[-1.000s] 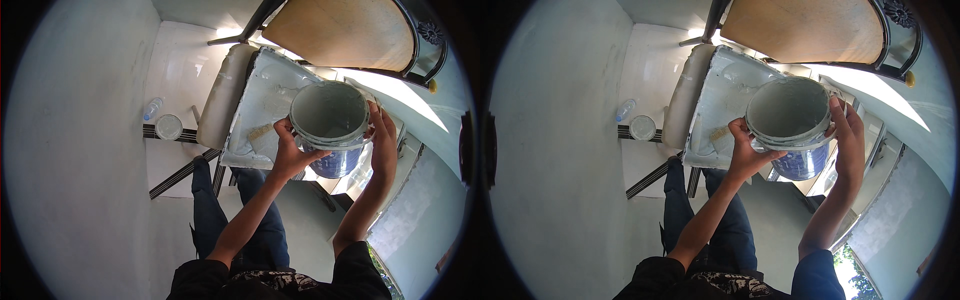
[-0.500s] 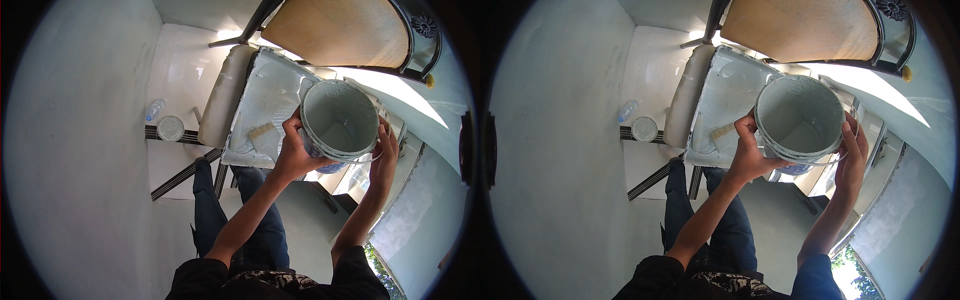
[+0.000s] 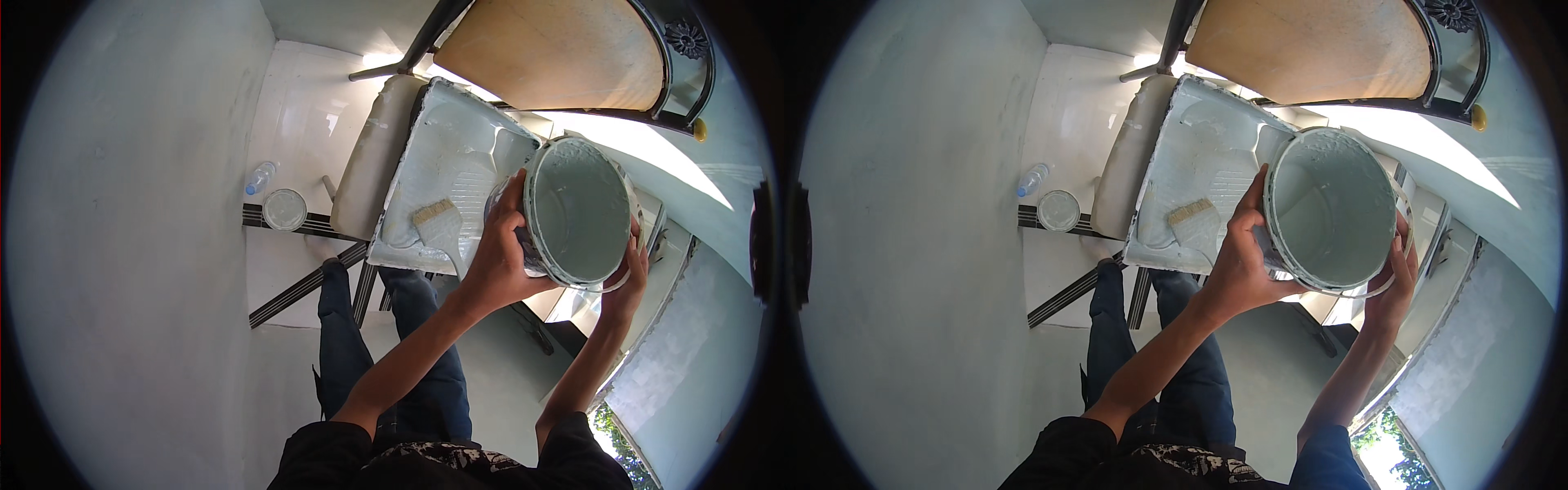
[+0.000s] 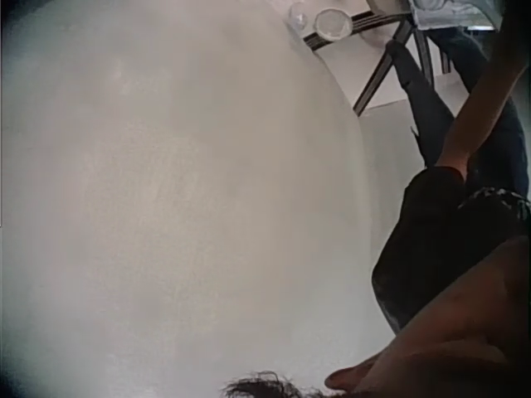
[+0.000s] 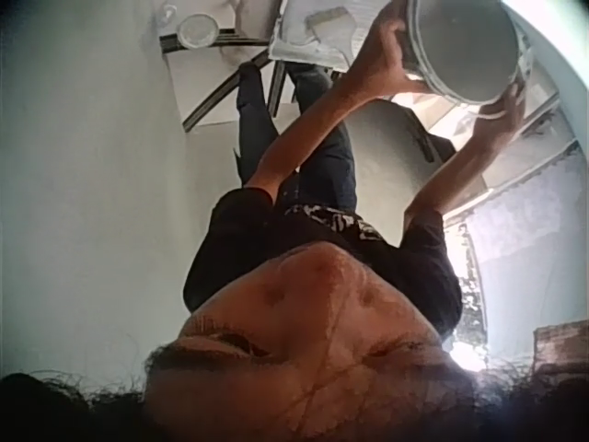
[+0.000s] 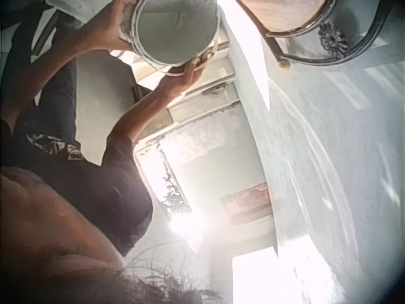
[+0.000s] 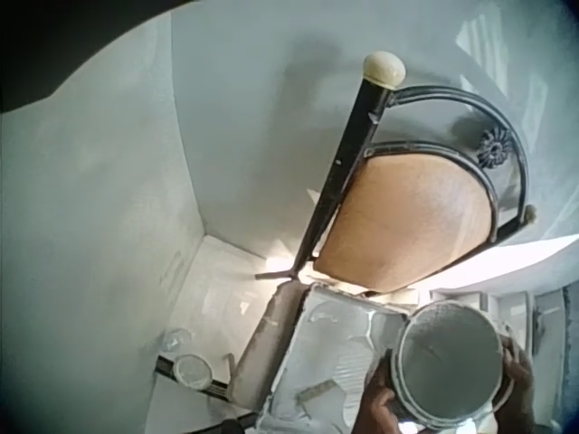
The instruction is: The recorder opens a paint bucket, adds water from a plastic bottle, and mixes the paint using a brush in a paint tray.
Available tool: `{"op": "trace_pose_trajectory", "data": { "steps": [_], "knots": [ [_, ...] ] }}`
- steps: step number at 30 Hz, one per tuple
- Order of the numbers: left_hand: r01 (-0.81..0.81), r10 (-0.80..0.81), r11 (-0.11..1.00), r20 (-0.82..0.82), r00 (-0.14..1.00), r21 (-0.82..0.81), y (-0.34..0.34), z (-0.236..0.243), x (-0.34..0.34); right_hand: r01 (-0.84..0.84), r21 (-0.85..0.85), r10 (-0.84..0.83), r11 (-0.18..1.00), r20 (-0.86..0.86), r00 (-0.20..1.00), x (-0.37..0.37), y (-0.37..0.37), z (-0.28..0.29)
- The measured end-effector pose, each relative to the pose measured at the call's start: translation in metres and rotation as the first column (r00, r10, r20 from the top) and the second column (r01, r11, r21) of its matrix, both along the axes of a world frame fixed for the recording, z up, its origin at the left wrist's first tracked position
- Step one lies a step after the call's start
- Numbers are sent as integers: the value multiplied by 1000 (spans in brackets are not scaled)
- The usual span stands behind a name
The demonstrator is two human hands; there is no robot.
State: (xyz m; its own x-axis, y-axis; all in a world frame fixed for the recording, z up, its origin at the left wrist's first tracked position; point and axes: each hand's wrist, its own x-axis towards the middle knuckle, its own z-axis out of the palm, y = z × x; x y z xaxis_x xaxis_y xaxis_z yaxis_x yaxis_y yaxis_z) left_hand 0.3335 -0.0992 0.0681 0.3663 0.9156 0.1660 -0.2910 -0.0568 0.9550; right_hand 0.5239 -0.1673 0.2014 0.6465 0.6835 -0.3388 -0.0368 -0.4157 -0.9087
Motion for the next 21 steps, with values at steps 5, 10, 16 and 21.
{"op": "trace_pose_trajectory", "data": {
  "steps": [5,10,16,21],
  "knots": [
    [-8,8,1000,16,1000,-2,-6,11,-8,7,104,-1,995,-57,998,-4,-19,-9],
    [72,-67,995,-63,996,69,-11,13,-11,104,123,-96,987,-67,993,0,-46,-30],
    [117,-91,961,-113,989,251,-14,26,-14,185,187,-150,965,-186,971,5,-80,-46],
    [121,-92,953,-113,989,277,-16,29,-19,275,188,-234,943,-217,948,-9,-84,-46]
  ]
}}
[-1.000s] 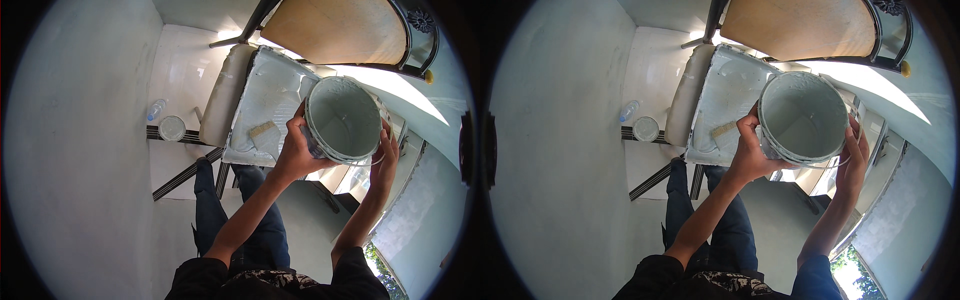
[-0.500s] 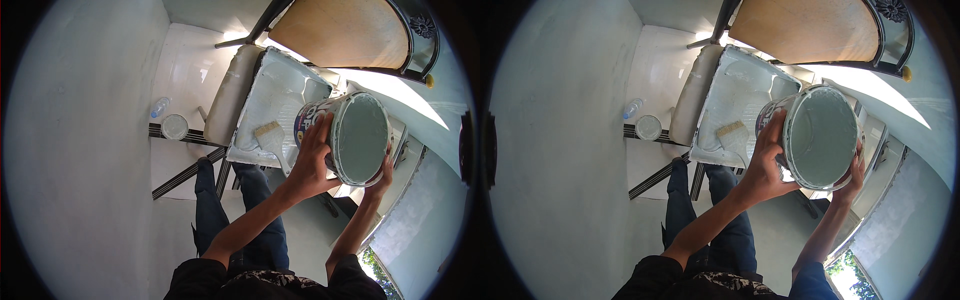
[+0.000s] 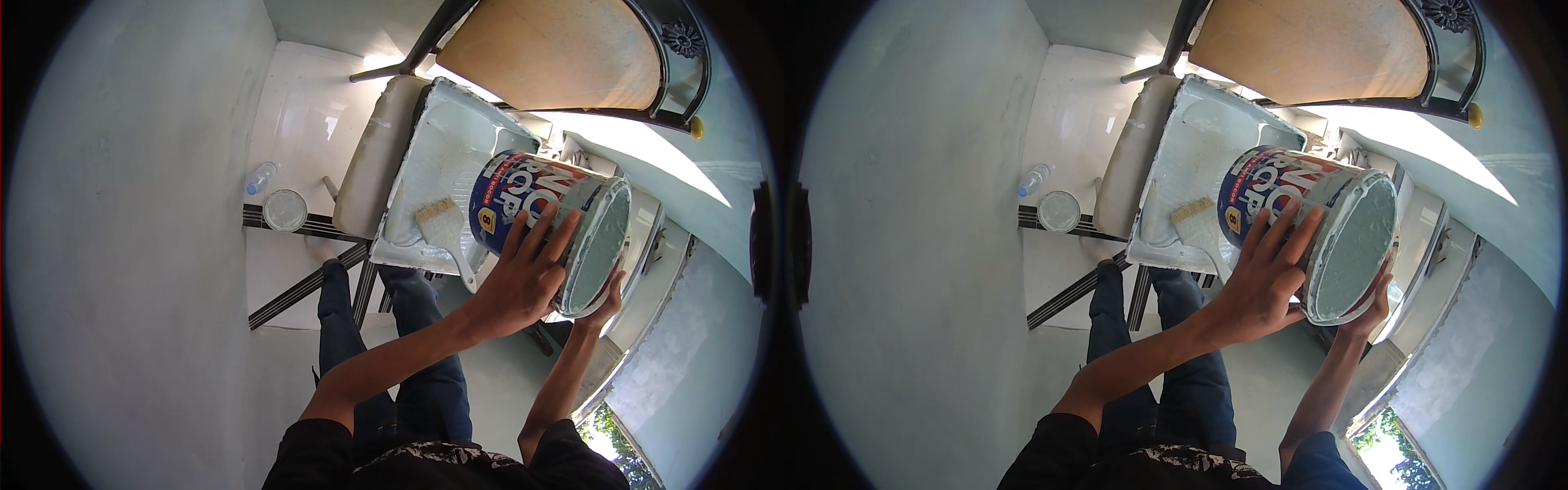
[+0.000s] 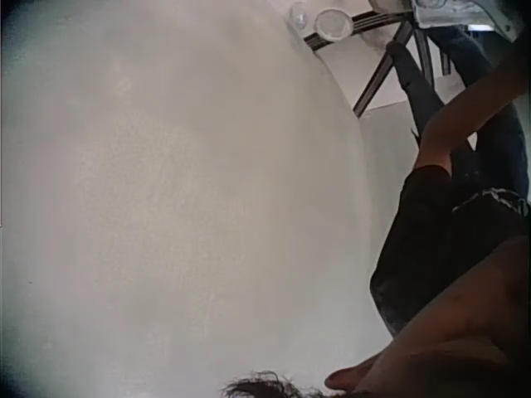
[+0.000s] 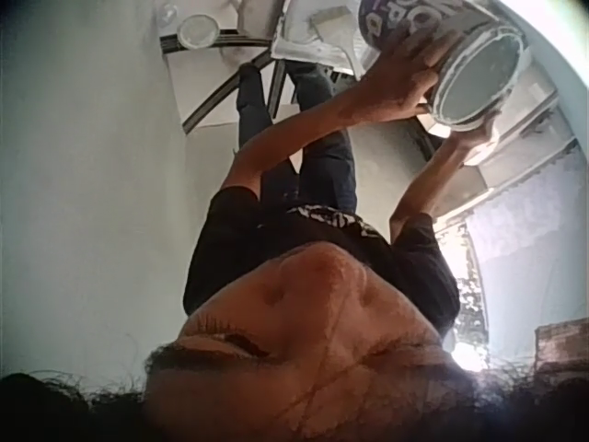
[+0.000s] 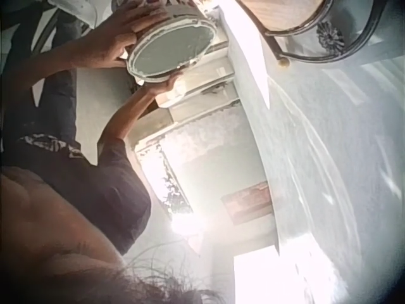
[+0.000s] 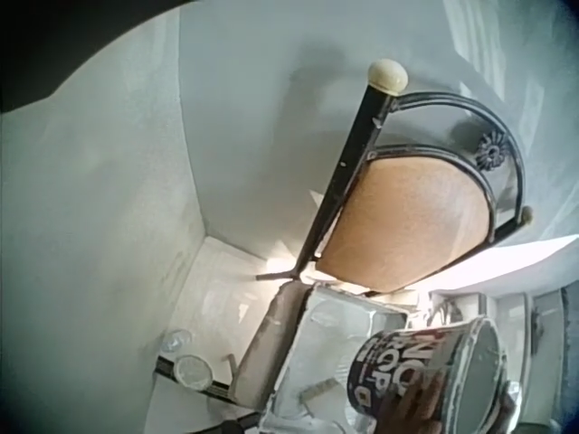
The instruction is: The recorder opens a paint bucket, adds water from a plastic bottle, and mixes the paint using a brush in a paint tray.
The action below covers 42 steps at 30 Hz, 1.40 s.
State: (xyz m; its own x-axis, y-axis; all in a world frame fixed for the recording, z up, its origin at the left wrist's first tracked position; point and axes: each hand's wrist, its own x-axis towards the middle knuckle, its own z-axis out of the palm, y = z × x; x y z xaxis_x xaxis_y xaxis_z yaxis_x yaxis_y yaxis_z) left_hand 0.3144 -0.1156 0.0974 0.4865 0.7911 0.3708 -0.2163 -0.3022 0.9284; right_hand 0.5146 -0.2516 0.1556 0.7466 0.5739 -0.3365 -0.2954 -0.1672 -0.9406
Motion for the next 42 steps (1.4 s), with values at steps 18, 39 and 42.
{"op": "trace_pose_trajectory", "data": {
  "steps": [18,39,42],
  "knots": [
    [-7,9,998,-44,999,58,-19,14,-34,-50,91,55,995,-56,997,-30,-26,-12],
    [195,-216,931,-33,976,-309,-26,46,-109,-90,96,102,991,-130,986,-114,-5,40],
    [281,-303,866,12,953,-414,-33,55,-118,-56,141,80,988,-168,983,-121,-21,43]
  ]
}}
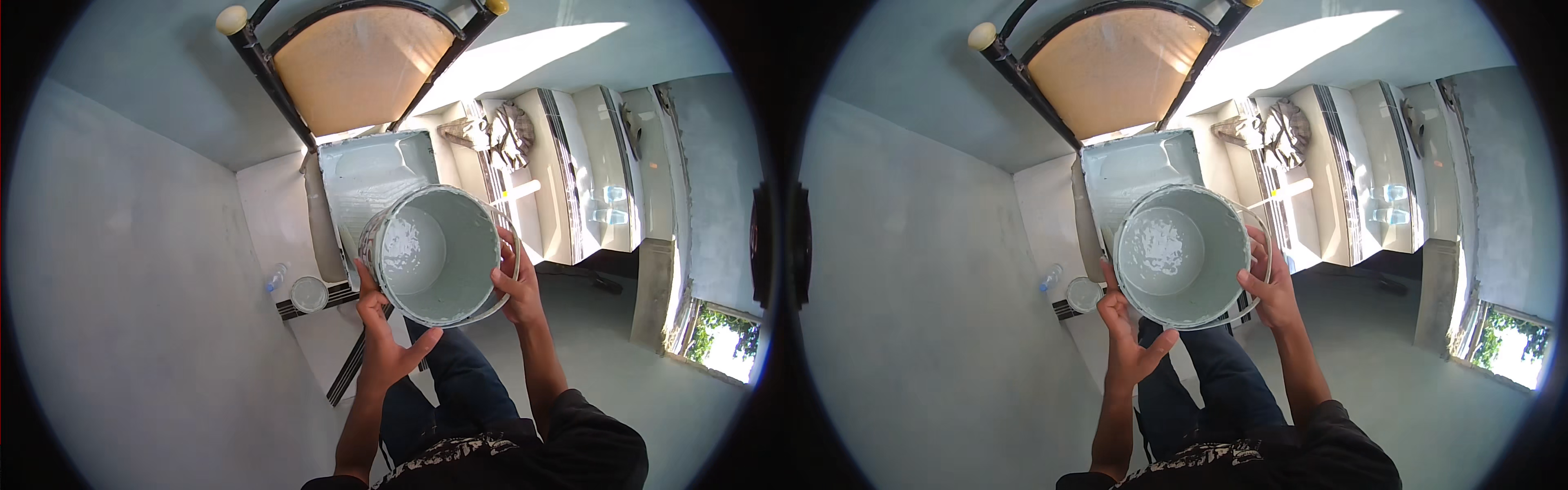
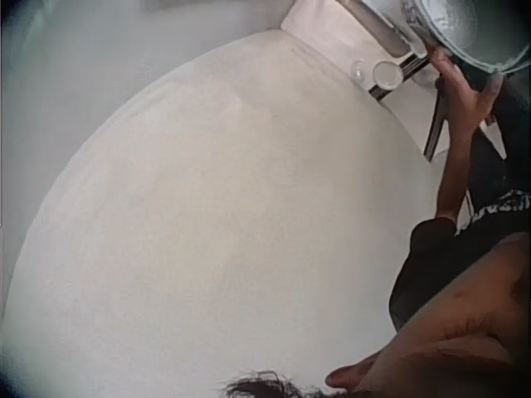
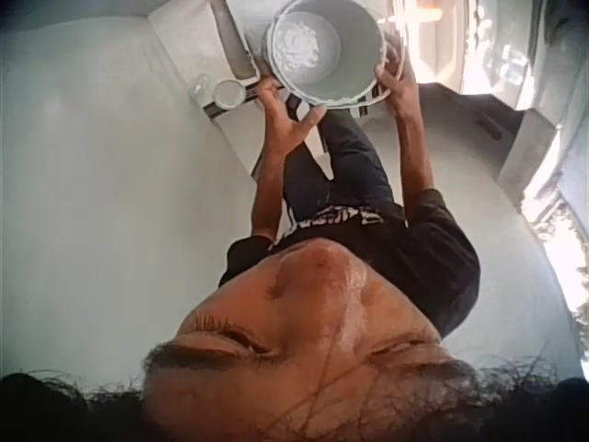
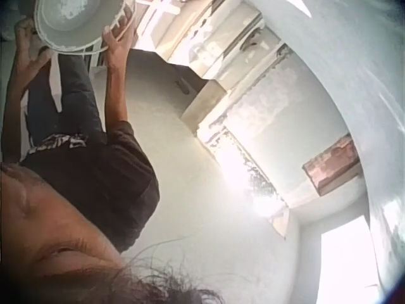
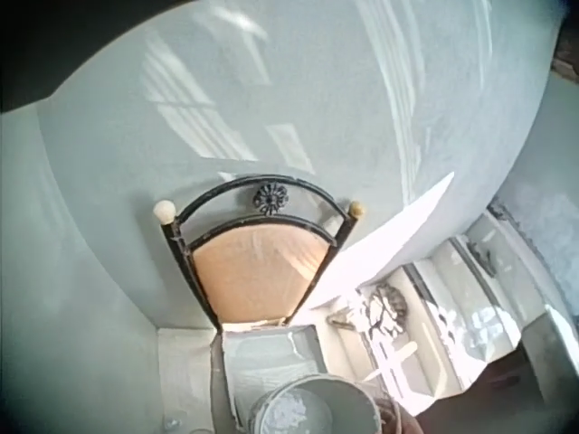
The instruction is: The recorder opens a paint bucket, adds water from a plastic bottle, and mixes the paint using a brush in a paint tray.
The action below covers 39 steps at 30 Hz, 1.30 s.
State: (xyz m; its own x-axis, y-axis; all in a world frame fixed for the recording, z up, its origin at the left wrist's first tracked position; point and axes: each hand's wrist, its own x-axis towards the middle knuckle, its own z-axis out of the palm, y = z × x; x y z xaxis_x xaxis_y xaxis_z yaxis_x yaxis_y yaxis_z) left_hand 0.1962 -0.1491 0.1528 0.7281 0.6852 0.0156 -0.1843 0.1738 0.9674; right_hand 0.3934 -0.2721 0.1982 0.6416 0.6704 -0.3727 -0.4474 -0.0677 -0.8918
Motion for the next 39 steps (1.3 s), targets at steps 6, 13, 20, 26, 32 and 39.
{"op": "trace_pose_trajectory", "data": {
  "steps": [6,13,20,26,32,39],
  "knots": [
    [59,-63,998,-124,990,-34,-2,32,7,106,63,-104,992,-39,994,-3,-19,17],
    [144,-152,988,-154,976,-65,13,48,46,187,97,-184,978,-38,982,22,-28,24],
    [240,-248,966,-88,965,-96,41,63,163,305,122,-302,944,-43,952,116,-19,47],
    [367,-372,925,-41,927,-96,44,42,337,348,153,-367,925,123,922,264,-31,28],
    [444,-476,875,-167,864,-195,9,-47,473,401,57,-404,914,201,892,379,-87,-55],
    [544,-607,766,-108,787,-342,-31,-164,543,499,-36,-486,866,175,856,416,-145,-158]
  ]
}}
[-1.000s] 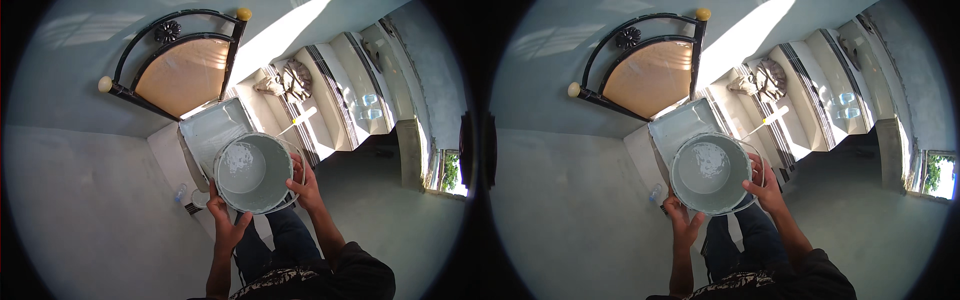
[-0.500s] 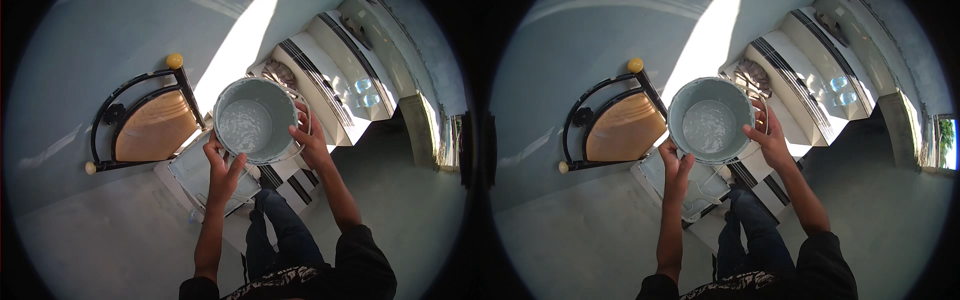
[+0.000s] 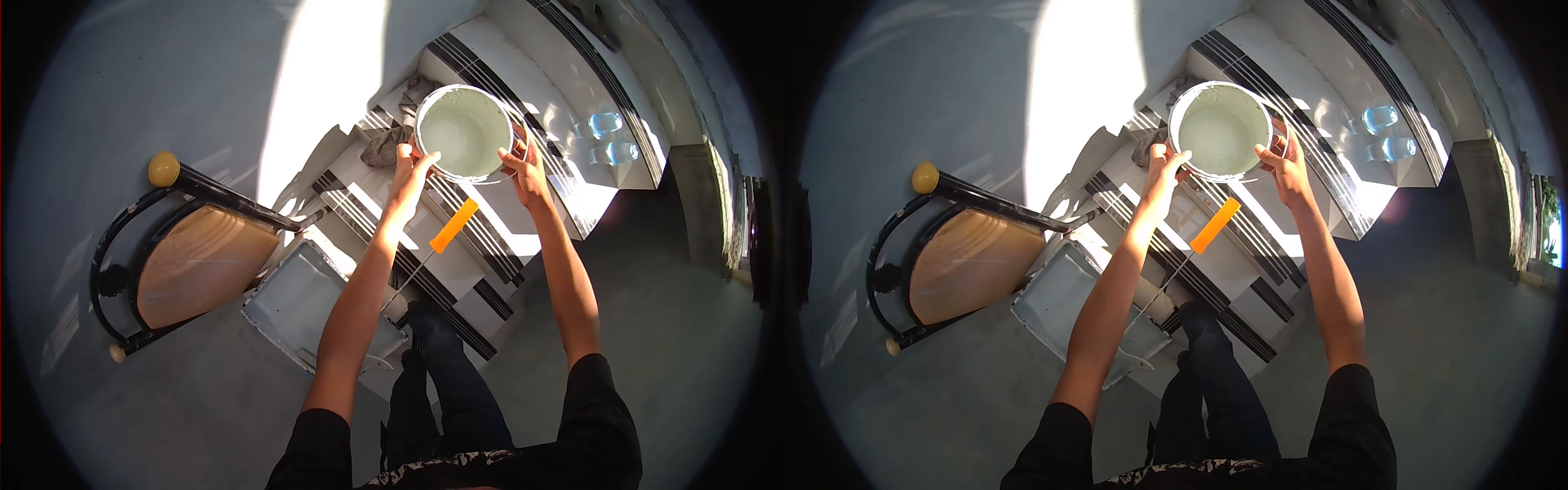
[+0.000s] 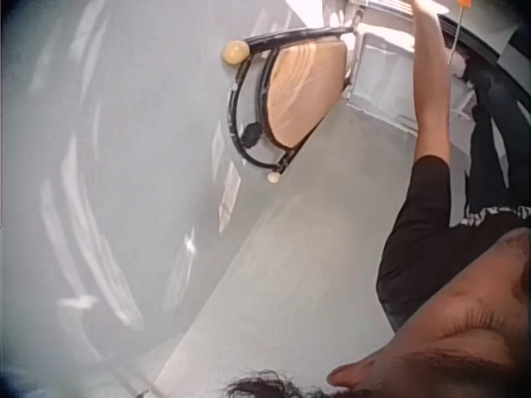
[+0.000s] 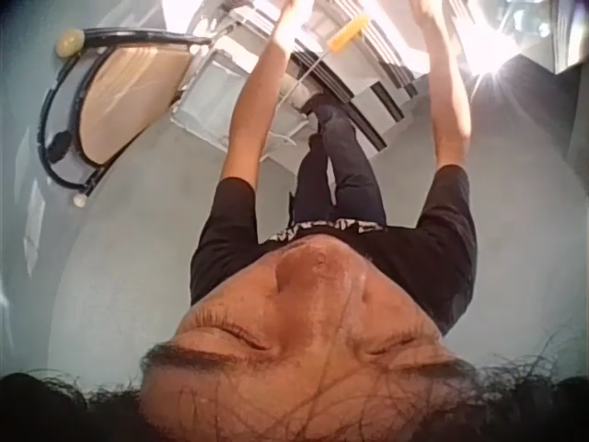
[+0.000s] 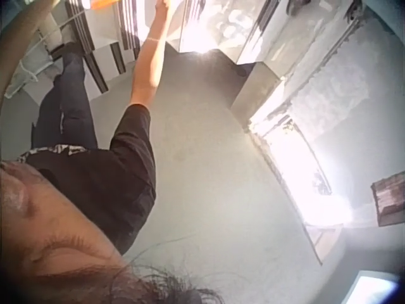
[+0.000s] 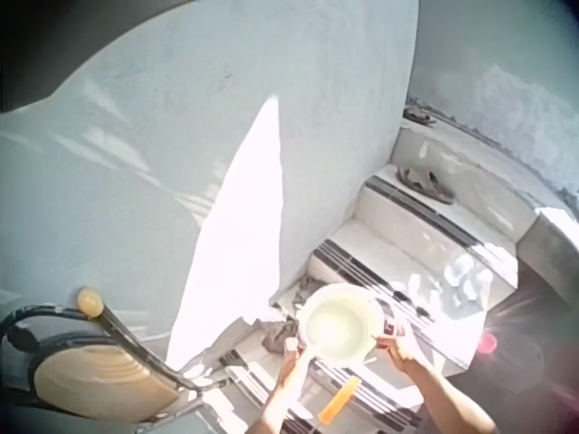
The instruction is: The recorder opens a paint bucket, adds water from a plastic bottle, and mixes the paint using a brush in a paint tray.
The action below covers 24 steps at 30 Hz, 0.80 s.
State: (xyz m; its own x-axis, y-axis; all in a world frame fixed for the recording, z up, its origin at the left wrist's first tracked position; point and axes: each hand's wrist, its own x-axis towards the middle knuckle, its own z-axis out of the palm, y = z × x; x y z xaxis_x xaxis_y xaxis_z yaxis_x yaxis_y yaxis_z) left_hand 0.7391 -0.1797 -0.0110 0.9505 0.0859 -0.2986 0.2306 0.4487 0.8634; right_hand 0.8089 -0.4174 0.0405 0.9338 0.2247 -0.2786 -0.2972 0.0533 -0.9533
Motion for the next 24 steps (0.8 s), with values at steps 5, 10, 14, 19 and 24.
{"op": "trace_pose_trajectory", "data": {
  "steps": [5,10,14,19,24],
  "knots": [
    [34,-34,999,-23,999,11,-23,-57,18,156,9,-155,988,-69,986,-6,-22,-67],
    [85,-86,996,33,996,27,-43,-94,36,218,63,-215,974,-43,976,3,-43,-104],
    [151,-155,970,4,988,189,-60,-94,40,180,59,-177,982,-54,983,4,-61,-116],
    [148,-152,960,0,988,238,-66,-96,30,242,90,-222,966,-185,957,-4,-77,-144],
    [161,-164,972,1,986,174,-67,-91,23,248,111,-230,963,-153,961,-27,-76,-124]
  ]
}}
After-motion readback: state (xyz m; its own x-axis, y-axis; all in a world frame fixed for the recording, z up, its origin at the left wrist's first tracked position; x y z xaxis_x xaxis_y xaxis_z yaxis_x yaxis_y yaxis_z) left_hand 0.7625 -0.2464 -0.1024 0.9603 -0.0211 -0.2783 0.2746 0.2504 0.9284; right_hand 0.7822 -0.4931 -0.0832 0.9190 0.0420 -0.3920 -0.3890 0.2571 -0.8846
